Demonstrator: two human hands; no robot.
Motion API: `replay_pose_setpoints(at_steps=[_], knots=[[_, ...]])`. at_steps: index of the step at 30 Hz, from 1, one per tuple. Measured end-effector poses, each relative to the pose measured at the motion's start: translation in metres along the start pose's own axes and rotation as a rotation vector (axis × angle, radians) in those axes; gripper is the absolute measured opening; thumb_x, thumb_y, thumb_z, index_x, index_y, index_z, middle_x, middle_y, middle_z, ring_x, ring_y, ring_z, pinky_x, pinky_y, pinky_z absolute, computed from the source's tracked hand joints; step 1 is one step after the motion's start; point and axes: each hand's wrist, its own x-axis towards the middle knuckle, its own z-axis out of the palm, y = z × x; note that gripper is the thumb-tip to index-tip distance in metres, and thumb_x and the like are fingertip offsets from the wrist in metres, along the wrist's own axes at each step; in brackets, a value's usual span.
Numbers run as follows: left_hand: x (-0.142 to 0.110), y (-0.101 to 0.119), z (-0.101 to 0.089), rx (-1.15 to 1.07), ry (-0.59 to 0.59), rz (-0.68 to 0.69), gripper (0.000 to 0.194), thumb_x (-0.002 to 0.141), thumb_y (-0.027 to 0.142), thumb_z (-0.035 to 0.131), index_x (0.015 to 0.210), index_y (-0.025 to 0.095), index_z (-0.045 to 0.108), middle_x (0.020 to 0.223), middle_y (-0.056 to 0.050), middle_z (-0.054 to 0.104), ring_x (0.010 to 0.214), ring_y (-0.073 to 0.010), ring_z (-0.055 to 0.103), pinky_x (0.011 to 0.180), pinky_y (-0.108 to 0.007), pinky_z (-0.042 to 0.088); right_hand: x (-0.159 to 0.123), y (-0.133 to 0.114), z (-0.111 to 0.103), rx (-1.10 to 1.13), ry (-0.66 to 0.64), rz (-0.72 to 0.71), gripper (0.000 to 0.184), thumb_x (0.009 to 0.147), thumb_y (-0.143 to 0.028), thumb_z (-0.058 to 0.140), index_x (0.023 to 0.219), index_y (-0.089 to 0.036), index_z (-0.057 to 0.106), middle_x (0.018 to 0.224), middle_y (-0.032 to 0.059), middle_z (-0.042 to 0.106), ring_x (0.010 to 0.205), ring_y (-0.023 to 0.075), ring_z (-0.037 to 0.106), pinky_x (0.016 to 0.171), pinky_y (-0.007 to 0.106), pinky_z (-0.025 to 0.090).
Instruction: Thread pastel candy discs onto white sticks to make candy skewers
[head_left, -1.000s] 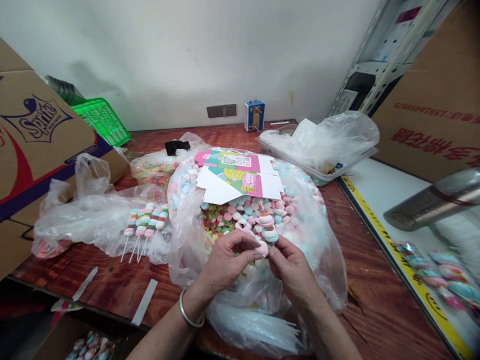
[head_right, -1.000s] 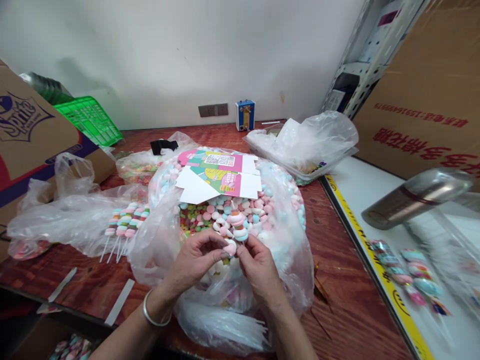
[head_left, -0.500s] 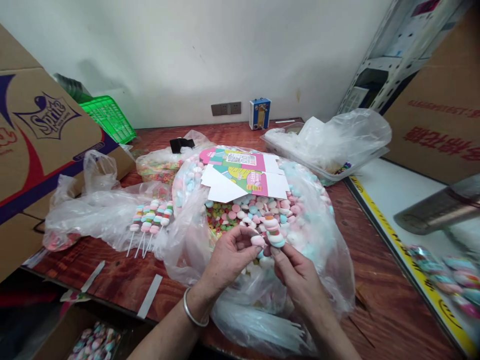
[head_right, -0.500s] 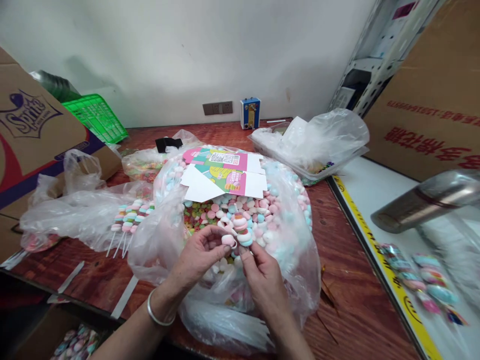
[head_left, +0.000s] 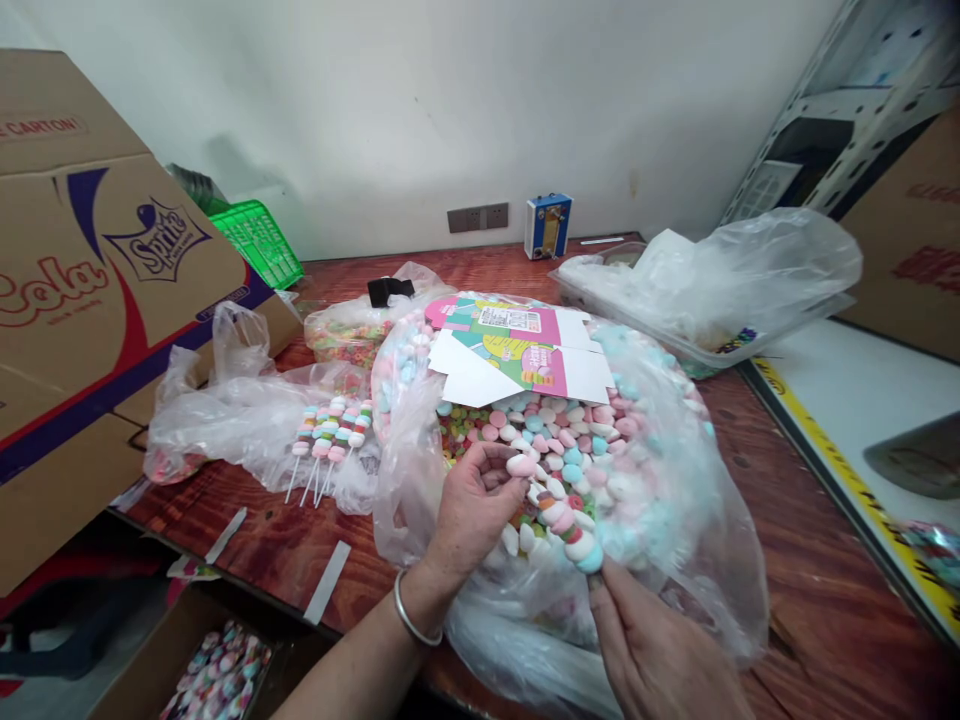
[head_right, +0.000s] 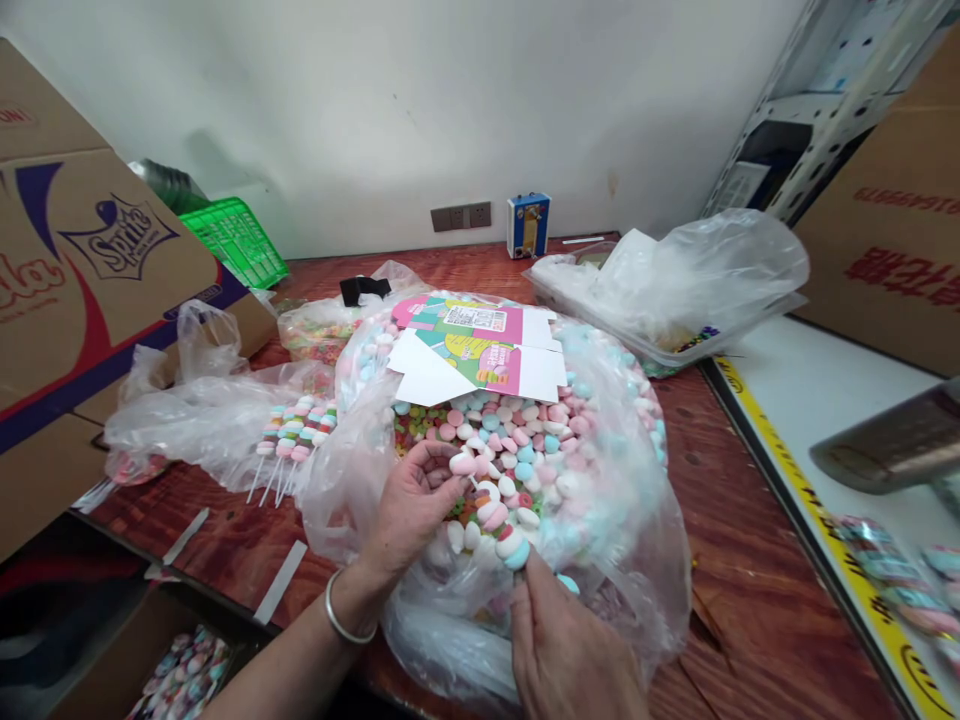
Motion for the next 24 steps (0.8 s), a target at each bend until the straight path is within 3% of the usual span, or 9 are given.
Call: replay_pose_setpoints(at_steps=[8, 16, 24], knots=[[-0.006, -0.006, 0.003, 0.133, -0.04, 0.068, 0.017, 0.078, 0.018, 0.067, 0.095, 0.017, 0.062, 0.093, -0.008, 0.071, 0.088, -0.0195, 0.07, 0.081, -0.032, 0.056, -0.003, -0.002, 0.008, 0.061, -0.059, 0.065, 0.03, 0.097, -0.034, 0.032, 0.082, -0.025, 0.057, 0.057, 0.0005, 0.065, 0.051, 0.0186, 0.064, 0.046, 0.027, 0.037], [-0.005, -0.014, -0.002, 0.165, -0.085, 0.165, 0.02, 0.08, 0.012, 0.061, 0.099, 0.016, 0.064, 0.094, -0.007, 0.072, 0.086, -0.0182, 0.07, 0.078, -0.03, 0.056, 0.004, -0.016, 0.011, 0.064, -0.115, 0.151, 0.032, 0.095, -0.032, 0.029, 0.078, -0.024, 0.055, 0.058, 0.0006, 0.064, 0.049, 0.0157, 0.059, 0.049, 0.026, 0.035], [-0.013, -0.017, -0.001, 0.102, -0.111, 0.242, 0.017, 0.082, 0.018, 0.063, 0.1, 0.018, 0.061, 0.099, -0.006, 0.067, 0.094, -0.0179, 0.067, 0.084, -0.032, 0.053, 0.014, -0.024, 0.018, 0.138, 0.0, 0.194, 0.034, 0.093, -0.034, 0.029, 0.073, -0.023, 0.053, 0.055, 0.0018, 0.062, 0.048, 0.0168, 0.059, 0.047, 0.025, 0.037]])
